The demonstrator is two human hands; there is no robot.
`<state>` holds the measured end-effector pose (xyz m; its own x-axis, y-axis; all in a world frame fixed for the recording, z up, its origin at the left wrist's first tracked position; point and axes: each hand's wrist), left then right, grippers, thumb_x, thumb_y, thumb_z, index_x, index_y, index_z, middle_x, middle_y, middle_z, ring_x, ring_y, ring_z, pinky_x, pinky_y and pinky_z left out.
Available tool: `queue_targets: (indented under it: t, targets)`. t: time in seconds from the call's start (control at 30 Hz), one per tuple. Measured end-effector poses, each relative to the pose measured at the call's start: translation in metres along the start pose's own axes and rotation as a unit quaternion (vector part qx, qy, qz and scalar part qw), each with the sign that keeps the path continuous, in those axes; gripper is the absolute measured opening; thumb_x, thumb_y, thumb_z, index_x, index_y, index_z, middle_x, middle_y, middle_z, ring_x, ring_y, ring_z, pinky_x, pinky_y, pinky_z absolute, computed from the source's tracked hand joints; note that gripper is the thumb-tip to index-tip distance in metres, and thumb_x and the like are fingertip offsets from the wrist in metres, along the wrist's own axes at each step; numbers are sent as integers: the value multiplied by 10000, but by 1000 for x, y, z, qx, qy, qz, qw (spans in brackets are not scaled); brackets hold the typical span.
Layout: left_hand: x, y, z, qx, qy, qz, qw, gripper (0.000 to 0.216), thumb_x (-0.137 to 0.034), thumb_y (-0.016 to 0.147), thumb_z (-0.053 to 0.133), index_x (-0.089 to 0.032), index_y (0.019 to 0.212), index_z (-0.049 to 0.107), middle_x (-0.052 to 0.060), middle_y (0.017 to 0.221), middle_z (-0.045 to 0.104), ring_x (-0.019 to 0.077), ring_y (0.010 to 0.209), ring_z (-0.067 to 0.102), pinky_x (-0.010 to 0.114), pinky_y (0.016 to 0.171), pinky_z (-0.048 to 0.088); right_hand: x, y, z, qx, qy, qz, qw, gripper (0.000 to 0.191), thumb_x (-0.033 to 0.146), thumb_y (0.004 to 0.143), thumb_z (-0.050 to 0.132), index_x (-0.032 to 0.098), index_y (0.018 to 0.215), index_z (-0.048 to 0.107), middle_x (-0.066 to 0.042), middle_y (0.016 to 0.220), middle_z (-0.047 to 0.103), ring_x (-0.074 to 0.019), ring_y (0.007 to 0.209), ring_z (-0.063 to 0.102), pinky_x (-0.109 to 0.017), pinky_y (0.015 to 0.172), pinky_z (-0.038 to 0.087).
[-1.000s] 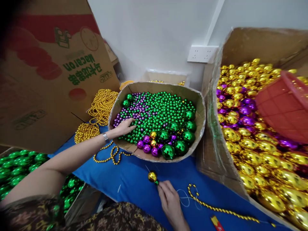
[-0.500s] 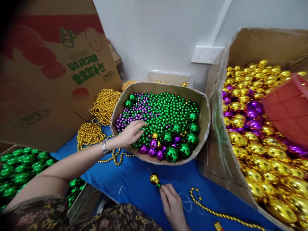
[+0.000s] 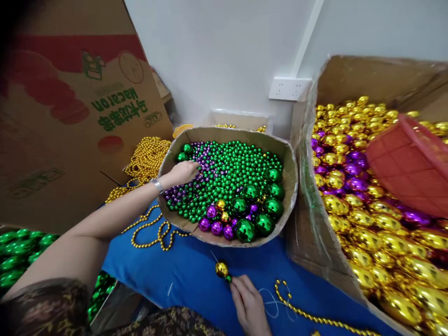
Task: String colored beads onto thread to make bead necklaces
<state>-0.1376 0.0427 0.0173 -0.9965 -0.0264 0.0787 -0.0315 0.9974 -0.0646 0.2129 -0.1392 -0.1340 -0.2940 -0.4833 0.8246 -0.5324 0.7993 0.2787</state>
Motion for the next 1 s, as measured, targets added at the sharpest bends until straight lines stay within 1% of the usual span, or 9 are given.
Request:
queue_targets:
  t: [0.1, 0.17, 0.27, 0.37, 0.5, 0.63, 0.83, 0.93, 1.0]
  targets:
    - [21, 28, -10, -43, 16, -51, 998, 364, -215, 925, 363, -74, 1207, 544, 239, 1169, 557, 350, 1094, 550, 441, 871, 474, -5, -3, -1, -14, -12, -7, 1000, 225, 265, 975, 446, 205, 1034, 654, -52, 789, 643, -133, 685, 658, -169, 644, 529]
    - [37, 41, -11, -62, 26, -84, 994, 452, -247, 909, 420, -76, 1326, 455, 261, 1292, 470, 400, 1201, 455, 486, 916, 445, -8, -5, 0, -15, -20, -3, 1000, 224, 260, 974, 448, 205, 1038, 656, -54, 788, 650, -135, 676, 664, -164, 631, 531]
    - [50, 56, -3, -57, 25, -105, 993, 590, -334, 894, 477, -117, 1427, 350, 260, 1382, 380, 428, 1237, 399, 509, 933, 430, -9, -5, 1, -2, -21, 11, 1000, 214, 236, 970, 450, 207, 1028, 654, -51, 792, 647, -132, 670, 661, -163, 626, 527]
    - [49, 71, 9, -65, -10, -136, 989, 588, -349, 903, 443, -183, 1453, 323, 256, 1433, 307, 442, 1233, 401, 508, 875, 458, -5, -2, 3, 0, -12, 17, 1000, 209, 221, 972, 440, 210, 1009, 646, -46, 803, 639, -130, 692, 653, -172, 652, 520]
    - [49, 91, 13, -92, -93, -214, 968, 561, -354, 853, 500, -260, 1399, 407, 226, 1333, 399, 401, 1102, 540, 488, 830, 484, -1, 1, 6, 5, -7, 29, 1000, 207, 198, 974, 424, 208, 972, 631, -41, 808, 625, -123, 706, 637, -173, 659, 500]
    - [56, 106, 3, -95, -145, -251, 952, 546, -333, 786, 577, -266, 1322, 496, 196, 1242, 489, 376, 1044, 595, 478, 855, 490, -2, 2, 8, 8, -10, 46, 999, 194, 182, 971, 425, 202, 972, 618, -43, 833, 618, -125, 737, 630, -183, 674, 486]
    - [46, 102, -10, -118, -181, -239, 947, 501, -395, 796, 584, -261, 1278, 547, 159, 1163, 602, 357, 1080, 584, 470, 888, 482, -3, -2, 11, 8, -9, 54, 998, 198, 178, 970, 421, 200, 948, 616, -32, 810, 594, -117, 705, 608, -185, 651, 460]
    - [17, 96, -15, -167, -221, -166, 946, 489, -400, 804, 588, -263, 1272, 551, 106, 1149, 637, 313, 1090, 580, 441, 939, 460, -3, -1, 11, 9, -9, 63, 998, 196, 175, 968, 425, 201, 923, 613, -32, 813, 598, -120, 720, 608, -188, 663, 456]
    - [-14, 96, -19, -204, -269, -89, 937, 474, -371, 809, 593, -242, 1263, 555, 78, 1136, 656, 270, 1070, 590, 393, 956, 452, -2, 1, 10, 9, -12, 68, 998, 195, 172, 966, 429, 204, 909, 613, -31, 813, 603, -122, 724, 607, -190, 666, 454]
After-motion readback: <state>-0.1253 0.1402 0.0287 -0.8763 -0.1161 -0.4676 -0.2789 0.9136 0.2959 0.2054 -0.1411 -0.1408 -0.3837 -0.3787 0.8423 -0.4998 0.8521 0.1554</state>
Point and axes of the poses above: each hand's wrist, its own y-axis towards the middle knuckle, its own z-axis out of the palm, x = y × z
